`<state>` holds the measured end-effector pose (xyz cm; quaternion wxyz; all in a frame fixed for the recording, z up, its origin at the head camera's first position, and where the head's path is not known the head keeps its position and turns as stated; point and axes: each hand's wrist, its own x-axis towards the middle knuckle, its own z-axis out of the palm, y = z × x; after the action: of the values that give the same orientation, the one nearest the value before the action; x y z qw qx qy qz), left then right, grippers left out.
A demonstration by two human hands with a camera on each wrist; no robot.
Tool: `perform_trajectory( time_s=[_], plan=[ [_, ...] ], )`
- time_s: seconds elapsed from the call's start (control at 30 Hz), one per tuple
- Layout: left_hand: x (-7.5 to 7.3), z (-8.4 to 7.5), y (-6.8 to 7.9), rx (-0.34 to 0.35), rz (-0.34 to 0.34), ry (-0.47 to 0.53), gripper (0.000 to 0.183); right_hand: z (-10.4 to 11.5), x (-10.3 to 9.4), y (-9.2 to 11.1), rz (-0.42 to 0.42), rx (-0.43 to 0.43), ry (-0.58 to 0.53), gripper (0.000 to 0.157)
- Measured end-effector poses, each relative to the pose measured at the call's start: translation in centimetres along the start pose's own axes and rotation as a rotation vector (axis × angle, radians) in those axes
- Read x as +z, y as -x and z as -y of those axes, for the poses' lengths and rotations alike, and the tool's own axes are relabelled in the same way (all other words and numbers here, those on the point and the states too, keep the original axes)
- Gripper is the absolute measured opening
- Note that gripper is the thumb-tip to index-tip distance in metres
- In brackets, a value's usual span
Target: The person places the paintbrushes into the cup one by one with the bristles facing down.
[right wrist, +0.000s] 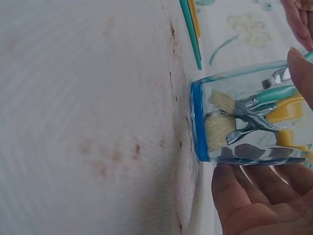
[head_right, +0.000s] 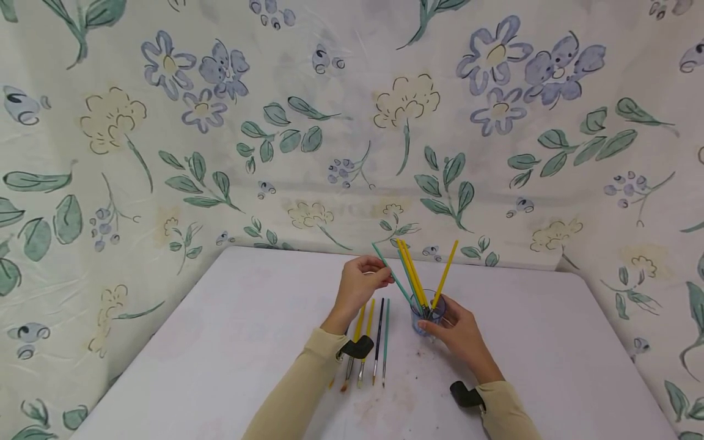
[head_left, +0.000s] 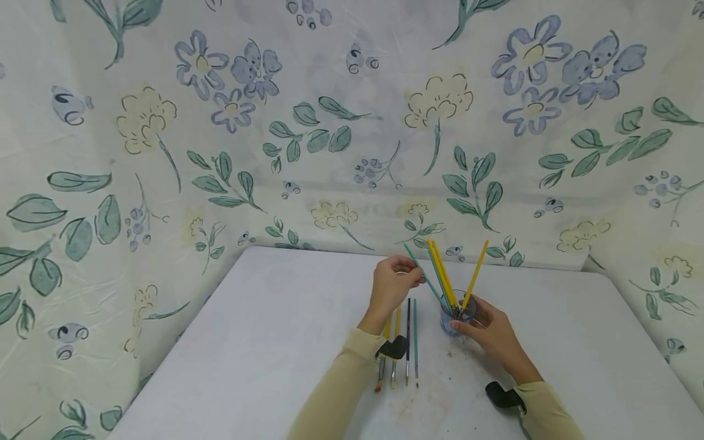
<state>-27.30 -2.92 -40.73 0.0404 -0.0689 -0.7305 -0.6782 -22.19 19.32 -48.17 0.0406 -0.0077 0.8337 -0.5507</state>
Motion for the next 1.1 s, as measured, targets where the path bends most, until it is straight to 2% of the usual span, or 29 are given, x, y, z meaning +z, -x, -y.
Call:
perform_trajectory(
  time_s=[0.33,1.1],
  plan=[
    [0.22,0.26,0.42,0.025,0.048,-0.042,0.013,0.1,0.04,0.08,-0.004,-0.015,0.008,0.094],
    [0.46,0.18,0.95,0.057,0.064,-0.082,0.015,0.05,0.0,0.15,0.004,-0.022,0.01,0.092]
  ],
)
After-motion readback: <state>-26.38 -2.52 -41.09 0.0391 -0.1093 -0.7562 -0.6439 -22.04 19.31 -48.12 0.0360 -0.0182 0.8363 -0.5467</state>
